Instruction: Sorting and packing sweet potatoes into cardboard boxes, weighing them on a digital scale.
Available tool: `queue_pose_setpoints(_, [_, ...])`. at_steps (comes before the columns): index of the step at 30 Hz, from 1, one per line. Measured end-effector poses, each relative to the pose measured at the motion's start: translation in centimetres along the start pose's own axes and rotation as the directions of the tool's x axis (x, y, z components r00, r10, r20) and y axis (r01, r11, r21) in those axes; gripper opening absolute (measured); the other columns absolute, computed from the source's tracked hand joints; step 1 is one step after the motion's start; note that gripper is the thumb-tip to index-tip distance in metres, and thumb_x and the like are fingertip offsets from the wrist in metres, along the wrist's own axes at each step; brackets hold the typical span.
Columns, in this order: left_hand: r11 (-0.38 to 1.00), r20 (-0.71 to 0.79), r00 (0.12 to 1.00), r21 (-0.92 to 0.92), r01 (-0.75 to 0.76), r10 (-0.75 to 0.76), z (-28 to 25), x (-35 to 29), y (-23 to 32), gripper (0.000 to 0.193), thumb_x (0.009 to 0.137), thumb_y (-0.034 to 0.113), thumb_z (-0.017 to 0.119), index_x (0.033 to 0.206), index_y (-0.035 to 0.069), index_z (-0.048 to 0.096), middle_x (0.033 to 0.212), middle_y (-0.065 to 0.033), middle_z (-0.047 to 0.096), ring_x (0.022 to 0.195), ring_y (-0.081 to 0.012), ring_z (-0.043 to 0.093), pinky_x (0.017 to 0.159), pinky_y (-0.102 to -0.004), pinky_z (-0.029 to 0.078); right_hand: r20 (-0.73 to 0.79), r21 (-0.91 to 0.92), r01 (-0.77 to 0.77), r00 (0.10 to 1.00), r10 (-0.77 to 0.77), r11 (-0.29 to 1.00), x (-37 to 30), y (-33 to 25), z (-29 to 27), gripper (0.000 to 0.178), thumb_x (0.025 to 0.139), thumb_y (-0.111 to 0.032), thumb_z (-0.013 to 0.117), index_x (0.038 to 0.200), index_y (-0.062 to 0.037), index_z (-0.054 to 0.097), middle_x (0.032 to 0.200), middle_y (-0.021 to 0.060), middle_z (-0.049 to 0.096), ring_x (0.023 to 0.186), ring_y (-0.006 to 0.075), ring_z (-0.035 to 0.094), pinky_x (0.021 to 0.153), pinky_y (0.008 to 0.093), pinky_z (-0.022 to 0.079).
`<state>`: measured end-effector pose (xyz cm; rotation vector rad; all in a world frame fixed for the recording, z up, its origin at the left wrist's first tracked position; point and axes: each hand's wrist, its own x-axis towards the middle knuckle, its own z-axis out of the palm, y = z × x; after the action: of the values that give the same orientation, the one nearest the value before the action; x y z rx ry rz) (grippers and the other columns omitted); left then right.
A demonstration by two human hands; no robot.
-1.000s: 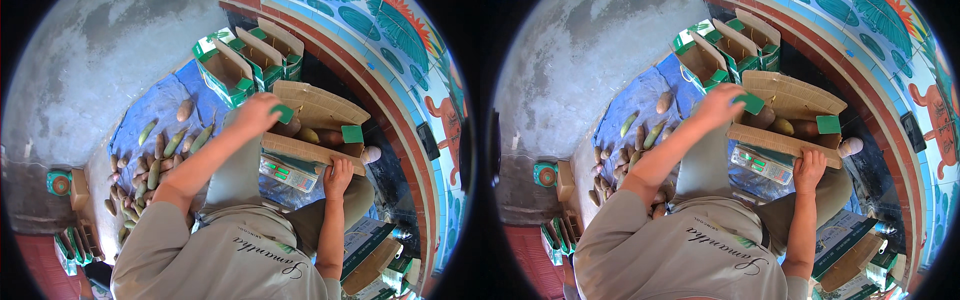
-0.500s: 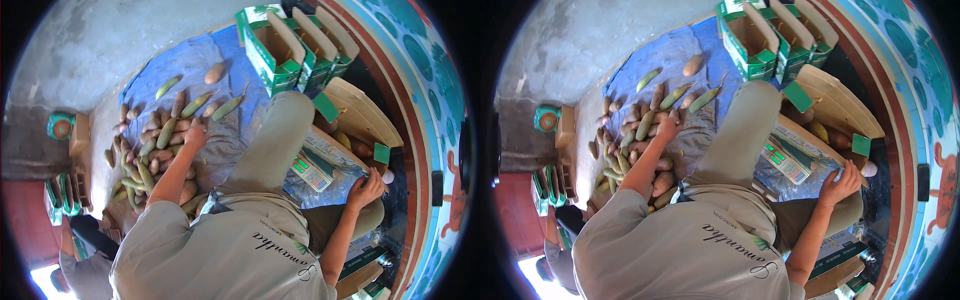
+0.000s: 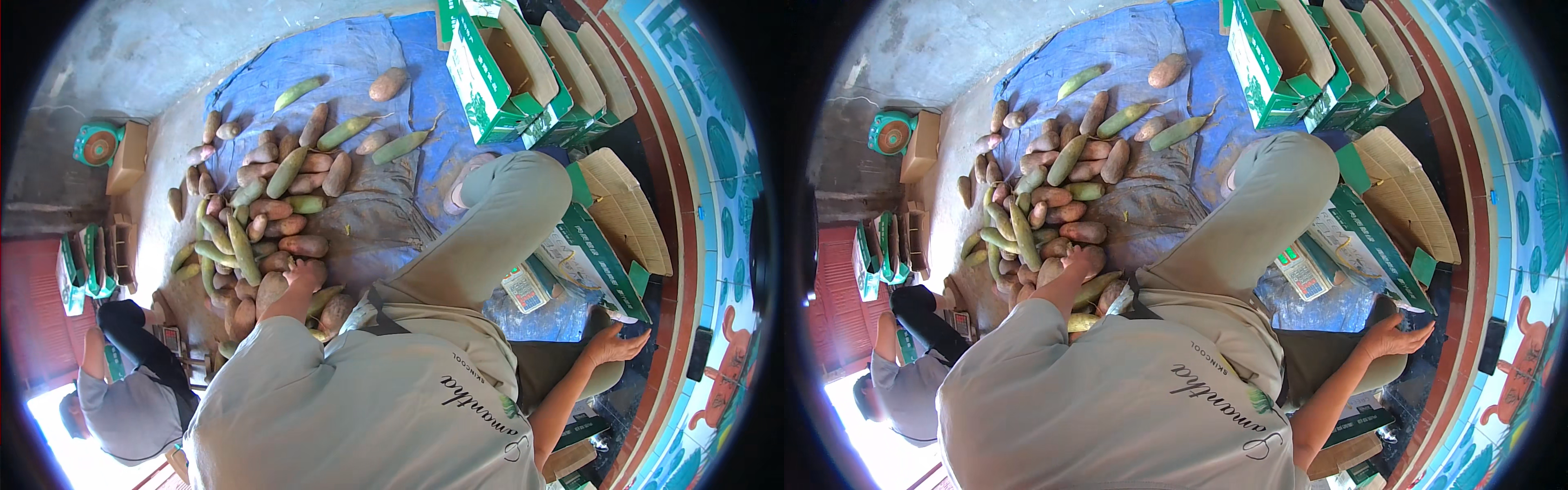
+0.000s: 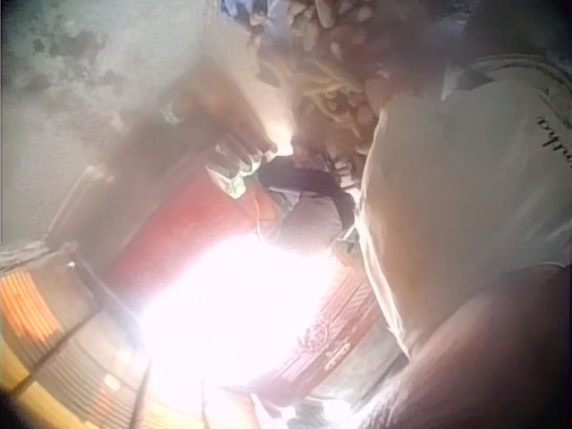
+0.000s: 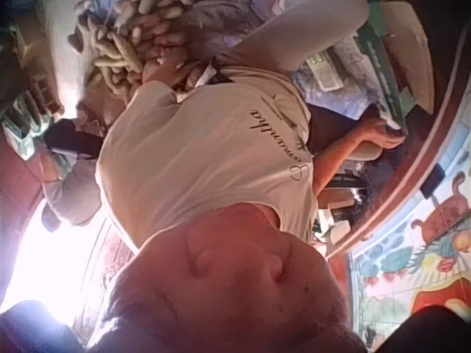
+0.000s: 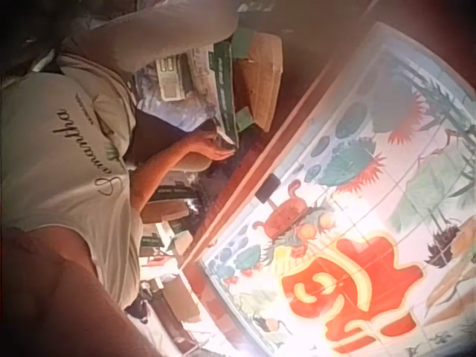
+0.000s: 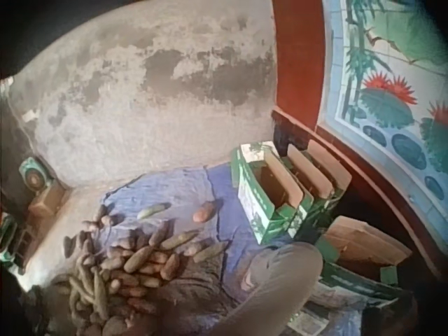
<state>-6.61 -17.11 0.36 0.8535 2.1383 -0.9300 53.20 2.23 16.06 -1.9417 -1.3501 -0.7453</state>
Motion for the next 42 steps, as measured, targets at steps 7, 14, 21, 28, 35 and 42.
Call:
queue_pose_setpoints(7, [0.993, -0.105, 0.993, 0.107, 0.056, -0.045, 0.4, 0.4, -2.9, 0.039, 0.089, 0.023, 0.051, 0.127, 0.021, 0.050, 0.136, -0.0020, 0.037, 0.125, -0.0273, 0.037, 0.097, -0.0541, 0.035, 0.066, -0.004, -0.037, 0.997, 0.037, 0.999, 0.1, -0.5, 0.0, 0.068, 0.074, -0.013, 0.065, 0.135, -0.0033, 0.037, 0.130, 0.0191, 0.046, 0.118, 0.0374, 0.042, 0.100, 0.0474, 0.032])
queue_pose_setpoints(14, [0.975, -0.084, 0.972, -0.019, 0.219, -0.220, 1.8, 1.5, -5.8, 0.056, 0.080, 0.025, 0.065, 0.129, 0.023, 0.037, 0.128, -0.0051, 0.039, 0.120, -0.0277, 0.042, 0.088, -0.0480, 0.046, 0.093, 0.004, -0.013, 0.996, 0.013, 1.000, 0.1, -0.7, 0.1, 0.063, 0.075, -0.012, 0.060, 0.134, -0.0034, 0.039, 0.128, 0.0196, 0.047, 0.117, 0.0374, 0.043, 0.099, 0.0471, 0.033])
queue_pose_setpoints(21, [0.981, -0.217, 0.959, 0.020, 0.191, -0.182, 3.0, 1.6, -6.4, 0.047, 0.083, 0.027, 0.061, 0.126, 0.024, 0.043, 0.123, -0.0064, 0.043, 0.112, -0.0261, 0.048, 0.082, -0.0438, 0.049, 0.092, 0.012, 0.017, 0.996, -0.018, 1.000, 0.2, -0.7, 0.1, 0.059, 0.076, -0.010, 0.058, 0.132, -0.0033, 0.041, 0.128, 0.0196, 0.047, 0.117, 0.0368, 0.045, 0.098, 0.0461, 0.034])
queue_pose_setpoints(28, [0.977, -0.115, 0.981, 0.126, 0.173, -0.159, 2.4, 1.9, -5.9, 0.050, 0.081, 0.025, 0.064, 0.127, 0.018, 0.046, 0.122, -0.0062, 0.047, 0.112, -0.0261, 0.048, 0.078, -0.0420, 0.050, 0.089, 0.055, -0.023, 0.996, 0.018, 0.998, 0.4, -1.3, -0.4, 0.057, 0.076, -0.007, 0.056, 0.131, -0.0023, 0.042, 0.128, 0.0196, 0.048, 0.116, 0.0365, 0.045, 0.097, 0.0459, 0.034])
queue_pose_setpoints(35, [0.988, 0.053, 0.988, -0.029, 0.149, -0.147, -3.7, -2.3, -4.8, 0.074, 0.062, 0.029, 0.080, 0.127, 0.016, 0.047, 0.132, -0.0088, 0.048, 0.121, -0.0296, 0.047, 0.093, -0.0397, 0.047, 0.016, 0.114, 0.063, 0.998, -0.065, 0.991, 0.8, -1.9, -0.7, 0.054, 0.078, -0.010, 0.056, 0.130, -0.0026, 0.043, 0.129, 0.0192, 0.047, 0.118, 0.0361, 0.044, 0.099, 0.0460, 0.033])
queue_pose_setpoints(42, [0.986, -0.063, 0.992, -0.123, -0.115, 0.108, -9.3, -1.1, -1.1, 0.093, 0.053, 0.040, 0.083, 0.131, 0.010, 0.042, 0.129, -0.0161, 0.047, 0.118, -0.0330, 0.049, 0.096, -0.0400, 0.044, 0.061, 0.106, 0.241, 0.967, -0.248, 0.965, 2.1, -4.1, -1.9, 0.049, 0.077, -0.008, 0.055, 0.126, -0.0055, 0.049, 0.132, 0.0155, 0.046, 0.121, 0.0341, 0.042, 0.100, 0.0453, 0.031])
